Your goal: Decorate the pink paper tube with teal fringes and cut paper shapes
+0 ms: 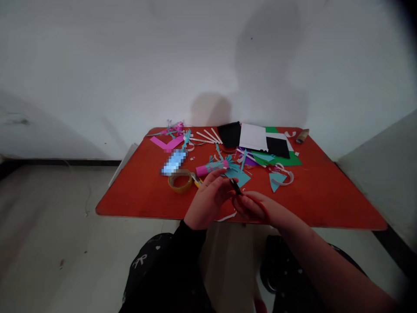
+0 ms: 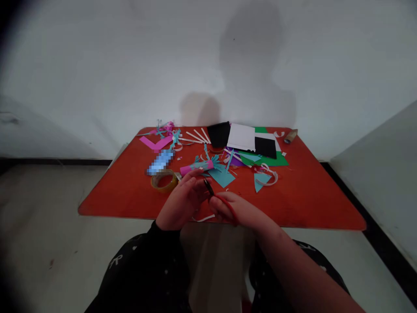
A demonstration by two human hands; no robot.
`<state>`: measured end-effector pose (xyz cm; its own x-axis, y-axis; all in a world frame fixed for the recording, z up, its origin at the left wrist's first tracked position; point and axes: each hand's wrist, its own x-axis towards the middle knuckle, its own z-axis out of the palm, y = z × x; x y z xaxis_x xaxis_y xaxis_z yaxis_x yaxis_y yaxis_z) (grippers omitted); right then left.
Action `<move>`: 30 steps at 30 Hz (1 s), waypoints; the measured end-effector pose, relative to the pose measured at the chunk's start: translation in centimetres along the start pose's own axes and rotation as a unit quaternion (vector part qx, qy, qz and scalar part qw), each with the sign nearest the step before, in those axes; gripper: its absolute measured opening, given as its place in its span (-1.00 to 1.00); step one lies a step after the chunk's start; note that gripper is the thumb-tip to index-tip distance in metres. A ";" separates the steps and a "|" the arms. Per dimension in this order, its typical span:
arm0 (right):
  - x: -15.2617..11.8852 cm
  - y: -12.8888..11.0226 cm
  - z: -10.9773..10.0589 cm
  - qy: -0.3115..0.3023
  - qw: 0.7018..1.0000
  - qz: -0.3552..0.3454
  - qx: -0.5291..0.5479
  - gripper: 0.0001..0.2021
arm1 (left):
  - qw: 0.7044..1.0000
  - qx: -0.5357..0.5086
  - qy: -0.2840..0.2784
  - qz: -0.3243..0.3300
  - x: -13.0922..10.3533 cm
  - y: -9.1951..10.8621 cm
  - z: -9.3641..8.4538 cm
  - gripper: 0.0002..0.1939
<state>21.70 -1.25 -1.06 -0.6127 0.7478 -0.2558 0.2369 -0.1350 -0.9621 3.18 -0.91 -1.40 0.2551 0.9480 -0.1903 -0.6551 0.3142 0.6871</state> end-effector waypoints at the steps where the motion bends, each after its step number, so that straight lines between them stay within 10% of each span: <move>1: 0.0 -0.1 0.0 -0.004 1.000 -0.004 -0.001 -0.33 | 1.000 0.000 -0.003 -0.001 0.0 0.0 0.0 -0.66; 17: -1.1 0.1 -1.4 -0.042 0.999 0.003 -0.023 -0.54 | 0.996 -0.039 0.072 -0.031 0.0 0.3 0.0 -0.70; 21: -1.9 1.2 -4.7 0.081 0.990 0.015 -0.115 -0.56 | 0.996 -0.035 0.079 -0.032 0.2 0.5 -1.3 -0.67; 25: -3.6 3.5 -9.8 0.258 0.927 0.129 -0.240 -0.60 | 0.994 -0.025 0.097 -0.044 0.1 0.5 -2.5 -0.69; 30: -6.3 6.6 -14.5 0.291 0.816 0.296 -0.402 -0.72 | 0.995 -0.019 0.092 -0.037 -0.3 0.7 -2.8 -0.73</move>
<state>38.09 2.62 -4.44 0.1952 0.9199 -0.3402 0.9230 -0.2895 -0.2533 0.66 -0.81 -2.86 0.1709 0.9141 -0.3677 -0.6666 0.3821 0.6401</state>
